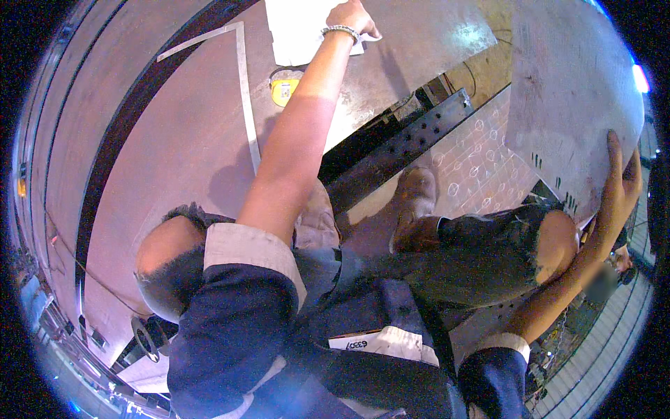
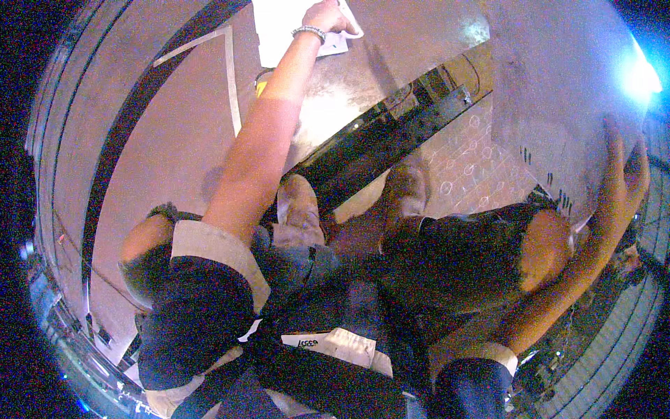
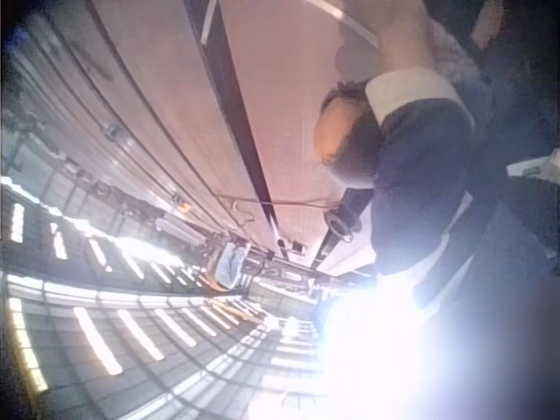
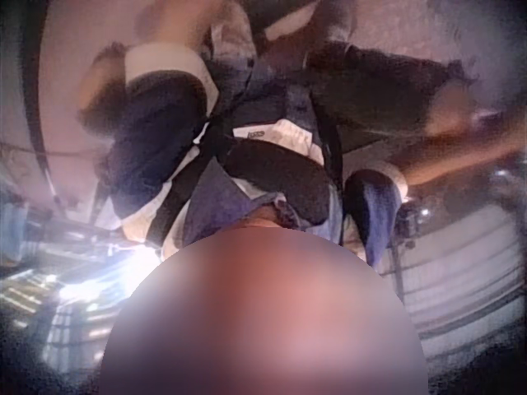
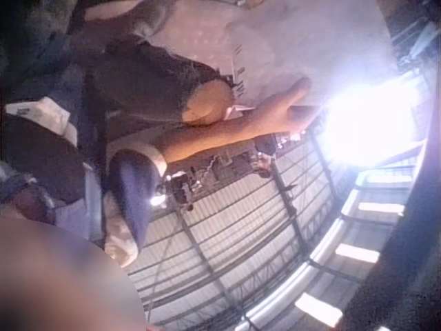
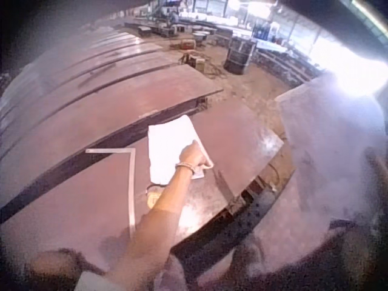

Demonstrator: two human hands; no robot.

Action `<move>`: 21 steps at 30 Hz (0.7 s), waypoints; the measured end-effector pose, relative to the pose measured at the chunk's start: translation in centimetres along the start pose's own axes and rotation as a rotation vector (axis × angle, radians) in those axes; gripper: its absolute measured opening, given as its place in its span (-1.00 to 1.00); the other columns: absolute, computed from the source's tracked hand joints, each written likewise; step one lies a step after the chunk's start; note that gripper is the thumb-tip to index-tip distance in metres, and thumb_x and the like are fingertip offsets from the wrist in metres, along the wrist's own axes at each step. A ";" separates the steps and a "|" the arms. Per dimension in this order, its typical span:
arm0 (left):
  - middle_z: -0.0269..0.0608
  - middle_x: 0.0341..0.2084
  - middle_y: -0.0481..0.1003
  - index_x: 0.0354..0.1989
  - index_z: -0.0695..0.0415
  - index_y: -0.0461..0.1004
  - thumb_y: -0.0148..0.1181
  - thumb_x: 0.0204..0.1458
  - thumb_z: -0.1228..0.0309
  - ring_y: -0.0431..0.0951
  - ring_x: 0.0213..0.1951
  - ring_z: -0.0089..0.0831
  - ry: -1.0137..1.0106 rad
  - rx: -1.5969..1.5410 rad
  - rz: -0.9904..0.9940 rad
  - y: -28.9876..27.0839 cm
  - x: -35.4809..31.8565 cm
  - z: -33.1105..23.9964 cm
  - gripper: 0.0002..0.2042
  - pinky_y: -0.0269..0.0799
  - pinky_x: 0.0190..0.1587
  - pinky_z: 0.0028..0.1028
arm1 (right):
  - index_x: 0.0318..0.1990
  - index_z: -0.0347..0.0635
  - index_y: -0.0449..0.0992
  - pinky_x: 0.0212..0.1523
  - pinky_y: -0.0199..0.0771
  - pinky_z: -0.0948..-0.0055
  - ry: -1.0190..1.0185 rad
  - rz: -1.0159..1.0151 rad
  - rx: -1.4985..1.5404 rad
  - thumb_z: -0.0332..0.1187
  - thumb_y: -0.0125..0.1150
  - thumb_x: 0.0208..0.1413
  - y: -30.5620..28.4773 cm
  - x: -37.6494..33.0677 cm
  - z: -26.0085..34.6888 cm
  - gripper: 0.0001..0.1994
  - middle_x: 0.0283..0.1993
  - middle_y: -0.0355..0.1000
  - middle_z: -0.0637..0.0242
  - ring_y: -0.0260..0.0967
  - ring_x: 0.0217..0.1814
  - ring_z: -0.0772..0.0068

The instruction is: The person marks a large metal sheet with a piece of chalk while referencing a document held in the other hand. They occasionally adjust their position and the document, continuing to draw circles and lines on the metal surface.

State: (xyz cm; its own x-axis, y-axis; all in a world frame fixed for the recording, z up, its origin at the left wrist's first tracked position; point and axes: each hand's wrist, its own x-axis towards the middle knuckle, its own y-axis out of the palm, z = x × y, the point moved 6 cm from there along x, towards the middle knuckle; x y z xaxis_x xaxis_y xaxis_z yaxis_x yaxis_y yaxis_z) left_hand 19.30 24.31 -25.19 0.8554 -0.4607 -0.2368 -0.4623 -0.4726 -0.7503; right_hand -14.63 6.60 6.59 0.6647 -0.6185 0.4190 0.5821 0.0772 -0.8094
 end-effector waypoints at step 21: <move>-0.22 -0.02 0.34 -0.08 -0.09 0.47 0.32 -0.25 0.09 0.33 0.08 -0.20 0.083 0.440 -0.185 4.1 -0.8 11.0 -0.52 0.15 0.07 0.02 | -0.02 -0.37 0.44 0.04 0.24 0.49 -0.052 0.071 -0.101 -0.19 0.18 0.08 1.3 1.7 -0.5 -0.57 -0.06 0.44 0.17 0.34 -0.06 0.42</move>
State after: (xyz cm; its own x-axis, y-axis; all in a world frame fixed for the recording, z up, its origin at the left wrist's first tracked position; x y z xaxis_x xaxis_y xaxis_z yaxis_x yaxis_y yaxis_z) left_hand 19.30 31.00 -34.90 0.8840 -0.4659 -0.0376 -0.1456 -0.1981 -0.9693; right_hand -13.03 5.27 6.05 0.7271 -0.5731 0.3779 0.4844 0.0382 -0.8740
